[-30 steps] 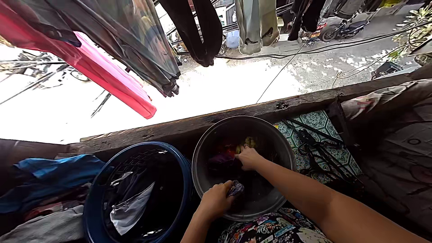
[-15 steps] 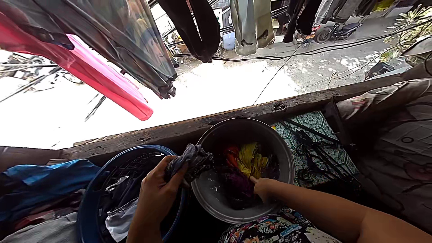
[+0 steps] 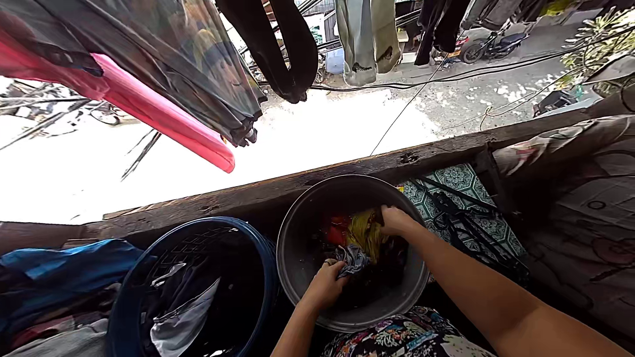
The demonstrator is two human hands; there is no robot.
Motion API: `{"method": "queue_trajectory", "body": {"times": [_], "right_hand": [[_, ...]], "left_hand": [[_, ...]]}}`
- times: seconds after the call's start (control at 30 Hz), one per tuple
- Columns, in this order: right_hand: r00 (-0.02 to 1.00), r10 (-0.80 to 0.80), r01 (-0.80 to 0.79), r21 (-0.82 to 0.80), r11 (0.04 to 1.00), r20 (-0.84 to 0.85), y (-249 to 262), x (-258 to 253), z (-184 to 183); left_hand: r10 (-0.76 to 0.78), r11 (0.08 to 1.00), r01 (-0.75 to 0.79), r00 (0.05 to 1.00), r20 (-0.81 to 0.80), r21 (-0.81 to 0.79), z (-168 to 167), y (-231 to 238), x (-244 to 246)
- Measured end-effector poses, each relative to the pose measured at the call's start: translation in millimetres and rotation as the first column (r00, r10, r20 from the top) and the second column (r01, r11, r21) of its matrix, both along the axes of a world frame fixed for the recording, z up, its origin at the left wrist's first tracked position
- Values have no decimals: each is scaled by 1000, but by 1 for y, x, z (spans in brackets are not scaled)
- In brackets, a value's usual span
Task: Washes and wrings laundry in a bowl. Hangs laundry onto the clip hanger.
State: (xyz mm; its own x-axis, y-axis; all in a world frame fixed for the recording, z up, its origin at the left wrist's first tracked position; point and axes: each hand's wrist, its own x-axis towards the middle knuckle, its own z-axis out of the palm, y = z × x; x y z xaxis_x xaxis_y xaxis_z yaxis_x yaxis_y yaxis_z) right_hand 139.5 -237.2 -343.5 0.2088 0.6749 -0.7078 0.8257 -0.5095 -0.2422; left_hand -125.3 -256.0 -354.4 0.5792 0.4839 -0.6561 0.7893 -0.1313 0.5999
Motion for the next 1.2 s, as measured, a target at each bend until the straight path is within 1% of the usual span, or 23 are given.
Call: {"method": "queue_trajectory", "body": {"times": [0.07,0.1,0.2,0.27,0.3,0.37,0.43,0.5,0.53,0.6,0.67,0.73,0.8,0.83,0.9,0.93,0.97,1.0,1.07,1.1,1.13,1.17,1.2], "right_hand": [[999,-7,0,-143,990,-53,-24,-3,-16],[997,-18,4,-166,986,-82,-33,-6,-21],[980,-72,50,-119,992,-186,-39,-7,-24],[937,-143,125,-76,989,-319,-36,1,-8],[899,-182,175,-55,983,-399,-36,5,6],[788,-247,300,2,954,-564,-39,10,42],[622,-286,455,39,890,-729,-41,12,76],[451,-252,521,23,853,-856,-35,12,115],[384,-212,533,29,845,-899,-31,11,134],[290,-125,554,60,830,-949,-24,7,161],[193,-72,587,56,807,-979,-20,2,173],[132,-34,603,52,796,-991,-19,0,174],[129,5,576,79,814,-992,-23,2,163],[151,13,554,96,827,-988,-26,3,155],[212,-50,549,77,832,-976,-32,0,136],[234,-116,566,38,824,-965,-35,-4,126],[228,-178,571,-16,821,-957,-37,-7,117],[187,-223,577,-77,813,-957,-40,-12,109],[56,-251,580,-173,796,-966,-45,-23,94],[-48,-257,583,-236,778,-965,-47,-27,85],[-131,-265,581,-291,760,-955,-46,-30,79],[-175,-267,581,-318,749,-948,-45,-30,74],[-180,-266,599,-320,734,-947,-44,-29,71]], "left_hand": [[-80,996,78,996,-43,-42,-4,0,0],[-127,990,122,990,-65,-64,-3,0,1],[-231,970,218,962,-144,-104,2,0,5],[-254,964,236,953,-165,-120,10,2,5],[-238,969,225,959,-154,-99,16,4,5],[-111,994,113,991,-73,13,24,8,8],[43,993,-49,998,54,108,31,12,17],[158,972,-196,953,257,127,37,15,32],[199,961,-254,911,361,113,43,17,41],[279,937,-347,807,521,35,64,23,57],[444,876,-451,617,651,-169,83,24,66],[578,803,-434,401,711,-408,97,27,68],[705,697,-394,224,673,-599,109,29,68],[740,656,-385,160,653,-649,110,30,67],[784,593,-411,100,613,-692,107,31,63],[810,555,-435,88,580,-709,105,30,63],[832,519,-460,79,549,-720,104,29,64],[849,492,-478,75,524,-728,103,26,66],[852,495,-463,92,516,-735,96,18,70],[840,522,-453,126,528,-723,91,12,70],[808,575,-456,190,557,-679,87,10,70],[749,653,-477,293,595,-587,84,10,68],[659,743,-497,428,619,-448,81,12,64]]}}
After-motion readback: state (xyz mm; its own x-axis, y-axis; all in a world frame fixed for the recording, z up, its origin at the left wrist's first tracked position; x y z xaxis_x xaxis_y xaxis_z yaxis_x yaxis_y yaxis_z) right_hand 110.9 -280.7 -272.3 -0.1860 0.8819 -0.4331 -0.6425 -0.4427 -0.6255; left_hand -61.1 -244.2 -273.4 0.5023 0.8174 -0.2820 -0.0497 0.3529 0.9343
